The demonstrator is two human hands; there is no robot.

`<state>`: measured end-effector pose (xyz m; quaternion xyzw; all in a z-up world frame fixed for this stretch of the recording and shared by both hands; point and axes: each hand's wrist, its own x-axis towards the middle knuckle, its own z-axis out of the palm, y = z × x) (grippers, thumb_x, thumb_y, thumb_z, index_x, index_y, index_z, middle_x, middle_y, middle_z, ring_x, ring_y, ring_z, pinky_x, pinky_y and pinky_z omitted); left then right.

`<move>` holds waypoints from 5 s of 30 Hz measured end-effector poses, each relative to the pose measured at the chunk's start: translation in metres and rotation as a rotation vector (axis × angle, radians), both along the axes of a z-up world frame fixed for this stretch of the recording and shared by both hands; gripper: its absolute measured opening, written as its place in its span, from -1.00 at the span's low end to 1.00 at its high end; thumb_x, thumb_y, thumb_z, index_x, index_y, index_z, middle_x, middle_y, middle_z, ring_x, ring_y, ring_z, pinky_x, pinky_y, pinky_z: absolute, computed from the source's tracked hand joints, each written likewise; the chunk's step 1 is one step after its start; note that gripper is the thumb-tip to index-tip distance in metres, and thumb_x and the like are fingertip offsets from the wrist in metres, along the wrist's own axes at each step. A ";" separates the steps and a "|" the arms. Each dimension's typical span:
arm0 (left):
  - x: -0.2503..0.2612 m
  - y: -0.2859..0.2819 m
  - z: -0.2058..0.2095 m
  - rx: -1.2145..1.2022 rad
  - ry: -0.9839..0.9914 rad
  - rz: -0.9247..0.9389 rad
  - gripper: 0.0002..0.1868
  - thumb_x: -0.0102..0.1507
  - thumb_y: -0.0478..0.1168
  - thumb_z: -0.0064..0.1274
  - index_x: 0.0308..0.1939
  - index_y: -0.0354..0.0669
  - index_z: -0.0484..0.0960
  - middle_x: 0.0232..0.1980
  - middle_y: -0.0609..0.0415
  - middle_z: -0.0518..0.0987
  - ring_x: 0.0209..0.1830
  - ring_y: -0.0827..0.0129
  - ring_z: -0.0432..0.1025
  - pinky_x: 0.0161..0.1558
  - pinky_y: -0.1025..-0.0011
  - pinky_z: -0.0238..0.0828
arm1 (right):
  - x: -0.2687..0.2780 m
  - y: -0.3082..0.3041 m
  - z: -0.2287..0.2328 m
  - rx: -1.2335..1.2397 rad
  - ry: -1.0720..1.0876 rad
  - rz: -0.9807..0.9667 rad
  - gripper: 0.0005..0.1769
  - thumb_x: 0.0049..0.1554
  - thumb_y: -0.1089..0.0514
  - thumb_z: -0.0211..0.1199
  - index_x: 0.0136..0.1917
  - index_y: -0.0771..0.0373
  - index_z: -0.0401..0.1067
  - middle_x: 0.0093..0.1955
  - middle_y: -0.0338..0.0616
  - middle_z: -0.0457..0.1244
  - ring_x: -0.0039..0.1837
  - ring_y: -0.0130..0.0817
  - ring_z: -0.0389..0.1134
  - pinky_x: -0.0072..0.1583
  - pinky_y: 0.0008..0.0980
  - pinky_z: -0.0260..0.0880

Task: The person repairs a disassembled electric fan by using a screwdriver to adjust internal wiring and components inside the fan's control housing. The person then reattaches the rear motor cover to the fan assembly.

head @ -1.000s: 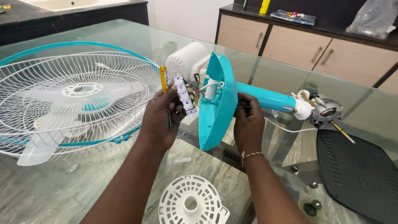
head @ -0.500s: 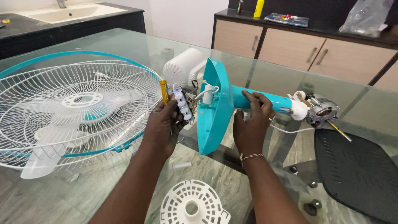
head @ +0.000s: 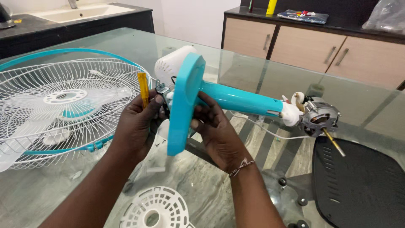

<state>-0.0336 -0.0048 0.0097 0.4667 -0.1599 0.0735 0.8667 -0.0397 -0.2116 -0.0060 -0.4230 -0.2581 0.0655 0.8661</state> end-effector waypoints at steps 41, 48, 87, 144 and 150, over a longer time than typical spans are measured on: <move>-0.010 -0.010 0.010 0.388 0.020 0.217 -0.75 0.36 -0.21 -0.03 0.08 -0.20 0.52 -0.15 0.14 0.62 -0.27 0.56 0.50 -0.22 0.48 0.51 | 0.011 0.022 -0.013 -0.180 0.355 -0.099 -0.43 0.00 0.44 0.31 0.28 0.30 0.35 -0.06 -0.27 0.23 0.01 -0.45 0.39 0.16 -0.41 0.47; -0.008 -0.003 0.001 0.326 0.040 0.183 -0.76 0.42 -0.16 -0.02 0.05 -0.23 0.56 -0.21 0.13 0.58 -0.32 0.55 0.43 -0.25 0.47 0.44 | 0.013 0.027 -0.009 -0.250 0.269 -0.180 -0.53 0.04 0.42 0.15 0.25 0.31 0.38 0.02 -0.22 0.27 -0.03 -0.41 0.36 0.10 -0.36 0.49; -0.017 -0.015 0.009 0.706 -0.147 0.479 -0.57 0.35 0.11 0.02 -0.03 -0.21 0.61 -0.30 0.12 0.63 -0.31 0.57 0.49 -0.26 0.48 0.46 | 0.006 0.033 0.000 -0.309 -0.149 -0.472 -0.38 0.10 0.29 0.31 0.43 0.12 0.31 0.20 -0.15 0.25 0.19 -0.41 0.36 0.21 -0.35 0.49; -0.053 0.009 0.007 0.852 0.043 0.479 -0.60 0.38 0.07 0.01 -0.14 -0.25 0.60 -0.32 0.02 0.59 -0.39 0.45 0.36 -0.27 0.41 0.34 | 0.000 0.011 0.000 -0.091 -0.085 -0.362 -0.78 0.11 0.39 0.13 0.03 0.22 0.41 -0.13 -0.29 0.26 -0.16 -0.50 0.29 -0.15 -0.43 0.34; -0.042 0.025 -0.006 0.724 -0.139 0.414 -0.68 0.35 -0.09 -0.01 0.02 -0.26 0.56 -0.21 0.11 0.56 -0.20 0.50 0.40 -0.10 0.46 0.36 | -0.001 0.008 0.003 -0.095 -0.042 -0.300 -0.80 0.08 0.41 0.07 -0.06 0.18 0.35 -0.20 -0.29 0.27 -0.24 -0.49 0.26 -0.21 -0.46 0.27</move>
